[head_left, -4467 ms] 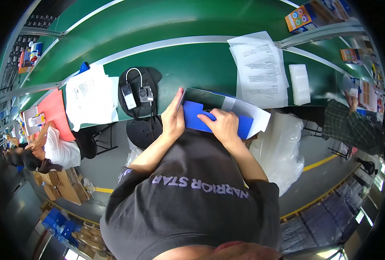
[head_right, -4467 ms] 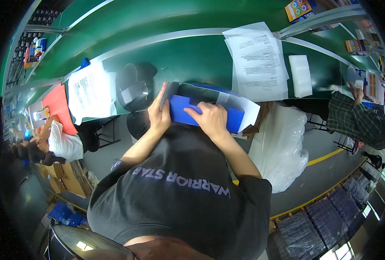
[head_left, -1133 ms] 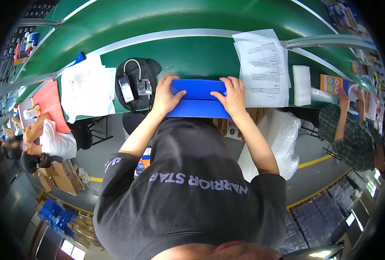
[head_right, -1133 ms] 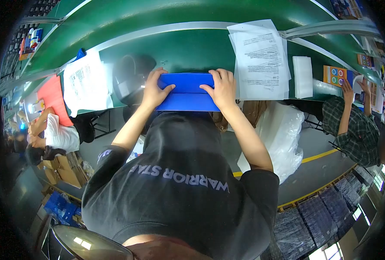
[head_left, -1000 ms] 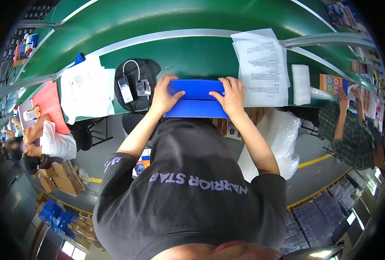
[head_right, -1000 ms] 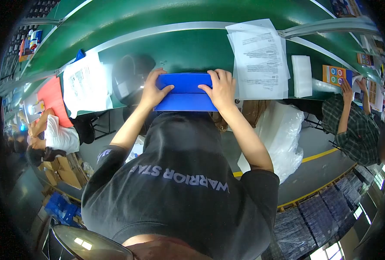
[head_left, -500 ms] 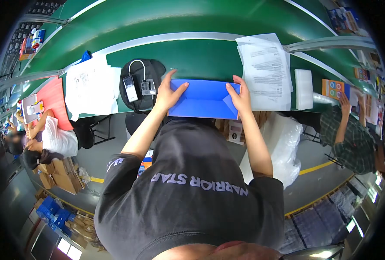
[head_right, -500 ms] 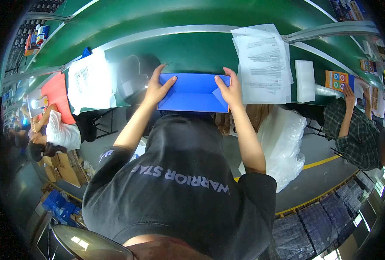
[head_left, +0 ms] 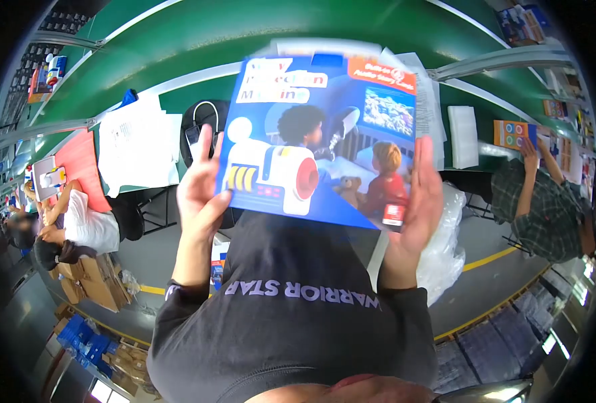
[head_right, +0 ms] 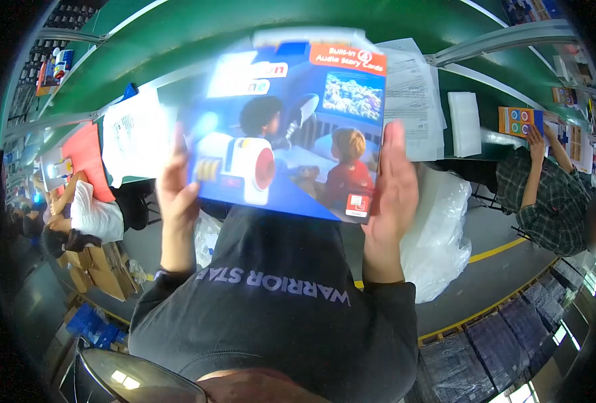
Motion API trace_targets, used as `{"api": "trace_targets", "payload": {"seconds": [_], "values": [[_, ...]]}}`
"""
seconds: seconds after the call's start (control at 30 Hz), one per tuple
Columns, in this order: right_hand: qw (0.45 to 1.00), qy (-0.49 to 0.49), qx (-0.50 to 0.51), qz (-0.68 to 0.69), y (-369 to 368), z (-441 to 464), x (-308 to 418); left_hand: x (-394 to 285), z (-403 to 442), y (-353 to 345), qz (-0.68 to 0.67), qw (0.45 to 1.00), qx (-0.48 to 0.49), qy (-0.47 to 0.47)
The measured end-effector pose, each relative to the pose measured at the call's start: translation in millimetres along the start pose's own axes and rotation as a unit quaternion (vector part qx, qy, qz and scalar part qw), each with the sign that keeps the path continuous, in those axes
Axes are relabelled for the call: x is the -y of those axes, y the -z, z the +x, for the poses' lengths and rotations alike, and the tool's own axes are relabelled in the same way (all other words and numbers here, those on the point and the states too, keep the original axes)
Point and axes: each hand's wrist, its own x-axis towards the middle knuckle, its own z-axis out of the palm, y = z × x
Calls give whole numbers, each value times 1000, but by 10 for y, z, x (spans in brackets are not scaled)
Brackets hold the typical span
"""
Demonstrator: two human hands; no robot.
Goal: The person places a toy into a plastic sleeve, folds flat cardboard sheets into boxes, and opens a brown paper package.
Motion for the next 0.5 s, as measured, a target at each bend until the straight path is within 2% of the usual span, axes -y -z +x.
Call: {"api": "trace_targets", "payload": {"seconds": [0.03, 0.1, 0.13, 0.2, 0.27, 0.3, 0.33, 0.4, 0.47, 0.5], "values": [[998, 29, 43, 39, 179, 86, -245, 189, 1, 74, -19, 1000, -7, 15], [971, -121, -51, 200, 175, 209, -665, 585, 32, 195, 64, 997, -11, 51], [941, -199, -55, 268, 194, 286, -853, 862, 10, 301, 87, 994, -2, 63], [971, -169, -34, 169, 238, 321, -1473, 1304, -59, 456, 31, 982, -97, 159], [967, -171, -72, 172, 393, 227, -2088, 1741, -127, 649, 51, 973, -142, 175], [936, -229, -127, 233, 446, 199, -2215, 1886, -166, 748, 84, 967, -148, 190], [936, -232, -127, 233, 496, 140, -2367, 1967, -201, 795, 84, 966, -150, 192], [915, -264, -199, 230, 530, 48, -2526, 2014, -228, 814, 101, 963, -159, 192], [913, -269, -193, 236, 580, -22, -2511, 1994, -217, 834, 83, 959, -170, 212], [913, -268, -212, 224, 523, -30, -2422, 1945, -208, 800, 27, 946, -209, 248]]}}
